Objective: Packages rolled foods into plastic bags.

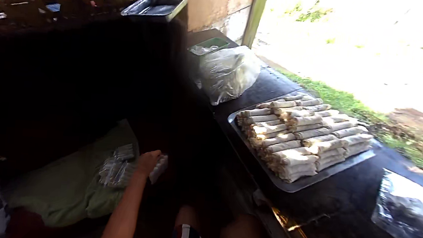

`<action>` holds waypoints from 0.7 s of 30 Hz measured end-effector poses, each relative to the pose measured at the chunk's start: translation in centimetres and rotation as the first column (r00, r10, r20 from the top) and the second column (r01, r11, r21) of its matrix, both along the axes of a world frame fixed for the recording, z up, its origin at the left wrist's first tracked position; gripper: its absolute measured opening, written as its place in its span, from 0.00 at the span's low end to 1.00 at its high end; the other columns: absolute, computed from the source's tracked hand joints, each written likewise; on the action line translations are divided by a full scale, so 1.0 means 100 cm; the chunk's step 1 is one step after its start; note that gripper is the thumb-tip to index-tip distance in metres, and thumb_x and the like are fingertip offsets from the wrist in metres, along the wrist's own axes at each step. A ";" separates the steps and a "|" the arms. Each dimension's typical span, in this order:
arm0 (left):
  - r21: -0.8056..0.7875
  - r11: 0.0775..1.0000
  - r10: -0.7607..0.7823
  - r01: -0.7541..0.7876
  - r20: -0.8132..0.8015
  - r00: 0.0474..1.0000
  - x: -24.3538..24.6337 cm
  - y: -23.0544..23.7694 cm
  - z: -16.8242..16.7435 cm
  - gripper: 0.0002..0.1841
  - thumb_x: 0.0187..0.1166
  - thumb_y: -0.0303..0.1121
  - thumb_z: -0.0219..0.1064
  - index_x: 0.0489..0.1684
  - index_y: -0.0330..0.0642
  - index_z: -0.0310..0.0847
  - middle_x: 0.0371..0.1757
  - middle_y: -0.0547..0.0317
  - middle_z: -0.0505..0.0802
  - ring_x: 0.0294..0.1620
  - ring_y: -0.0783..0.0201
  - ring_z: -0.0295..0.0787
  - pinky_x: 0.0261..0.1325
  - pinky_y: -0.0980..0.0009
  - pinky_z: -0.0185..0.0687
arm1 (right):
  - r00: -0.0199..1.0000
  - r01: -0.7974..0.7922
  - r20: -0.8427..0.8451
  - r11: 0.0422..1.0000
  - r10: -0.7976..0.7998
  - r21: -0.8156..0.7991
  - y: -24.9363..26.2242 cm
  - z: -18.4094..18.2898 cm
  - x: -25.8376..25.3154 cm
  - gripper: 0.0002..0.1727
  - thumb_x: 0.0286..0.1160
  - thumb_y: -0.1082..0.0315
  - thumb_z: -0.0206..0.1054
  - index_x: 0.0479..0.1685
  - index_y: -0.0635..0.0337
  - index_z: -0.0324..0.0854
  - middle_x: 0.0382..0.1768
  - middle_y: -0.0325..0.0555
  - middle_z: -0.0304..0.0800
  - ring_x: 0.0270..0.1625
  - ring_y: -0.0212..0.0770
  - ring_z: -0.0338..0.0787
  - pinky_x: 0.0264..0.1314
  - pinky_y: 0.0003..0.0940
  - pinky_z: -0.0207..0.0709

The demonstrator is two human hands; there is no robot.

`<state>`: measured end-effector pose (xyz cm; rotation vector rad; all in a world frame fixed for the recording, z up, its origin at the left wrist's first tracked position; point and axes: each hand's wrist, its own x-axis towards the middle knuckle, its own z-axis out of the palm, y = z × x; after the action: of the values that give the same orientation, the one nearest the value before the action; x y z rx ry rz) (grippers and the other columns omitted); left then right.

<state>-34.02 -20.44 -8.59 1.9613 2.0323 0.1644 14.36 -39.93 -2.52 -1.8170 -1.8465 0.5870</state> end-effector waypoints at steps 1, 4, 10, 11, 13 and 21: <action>0.043 0.999 -0.024 0.028 -0.080 0.997 -0.004 0.013 0.000 0.23 0.92 0.41 0.52 0.60 0.28 0.86 0.57 0.28 0.92 0.63 0.31 0.89 0.68 0.34 0.77 | 0.999 -0.016 0.042 1.000 0.017 -0.026 0.002 0.006 -0.001 0.16 0.80 0.65 0.63 0.46 0.72 0.90 0.37 0.64 0.95 0.40 0.61 0.96 0.44 0.63 0.84; -0.182 0.981 0.023 -0.061 -0.208 0.978 0.004 0.041 0.019 0.25 0.95 0.46 0.49 0.76 0.37 0.78 0.69 0.32 0.88 0.73 0.33 0.83 0.73 0.35 0.73 | 0.997 -0.023 0.079 1.000 0.021 0.014 0.001 0.006 0.001 0.15 0.78 0.65 0.64 0.42 0.68 0.92 0.31 0.60 0.95 0.35 0.61 0.96 0.37 0.64 0.84; 0.257 0.949 -0.187 0.180 0.005 0.982 0.061 0.050 0.003 0.19 0.91 0.35 0.56 0.58 0.27 0.88 0.53 0.24 0.92 0.55 0.22 0.90 0.57 0.24 0.77 | 1.000 0.023 0.008 0.954 -0.026 0.298 -0.003 -0.011 0.004 0.10 0.71 0.65 0.66 0.31 0.58 0.93 0.21 0.45 0.92 0.25 0.44 0.93 0.28 0.48 0.84; 0.364 0.907 -0.250 0.213 0.058 0.967 0.075 0.047 0.004 0.18 0.90 0.33 0.57 0.54 0.24 0.88 0.49 0.24 0.93 0.52 0.22 0.91 0.55 0.24 0.78 | 1.000 0.011 0.004 0.945 -0.014 0.326 -0.002 -0.015 0.005 0.10 0.71 0.64 0.66 0.30 0.57 0.92 0.19 0.44 0.90 0.24 0.42 0.92 0.26 0.46 0.83; 0.524 0.817 -0.352 0.238 0.127 0.927 0.106 0.040 0.010 0.17 0.89 0.30 0.58 0.49 0.22 0.89 0.46 0.27 0.94 0.46 0.27 0.94 0.52 0.30 0.83 | 1.000 -0.012 -0.015 0.941 0.018 0.338 -0.001 -0.018 0.007 0.10 0.71 0.65 0.65 0.29 0.57 0.91 0.19 0.44 0.90 0.24 0.42 0.92 0.25 0.46 0.83; 0.860 0.426 -0.653 0.282 0.077 0.754 0.216 -0.014 0.042 0.19 0.88 0.38 0.59 0.33 0.33 0.90 0.28 0.47 0.94 0.30 0.63 0.92 0.40 0.74 0.85 | 0.997 0.053 0.040 0.941 -0.070 0.334 0.005 0.011 0.052 0.07 0.70 0.71 0.68 0.34 0.62 0.91 0.27 0.50 0.93 0.31 0.49 0.94 0.34 0.51 0.87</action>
<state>-12.41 -21.80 -4.36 2.6190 1.0457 1.4798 19.58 -39.40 -1.44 -1.6669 -1.7875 0.1895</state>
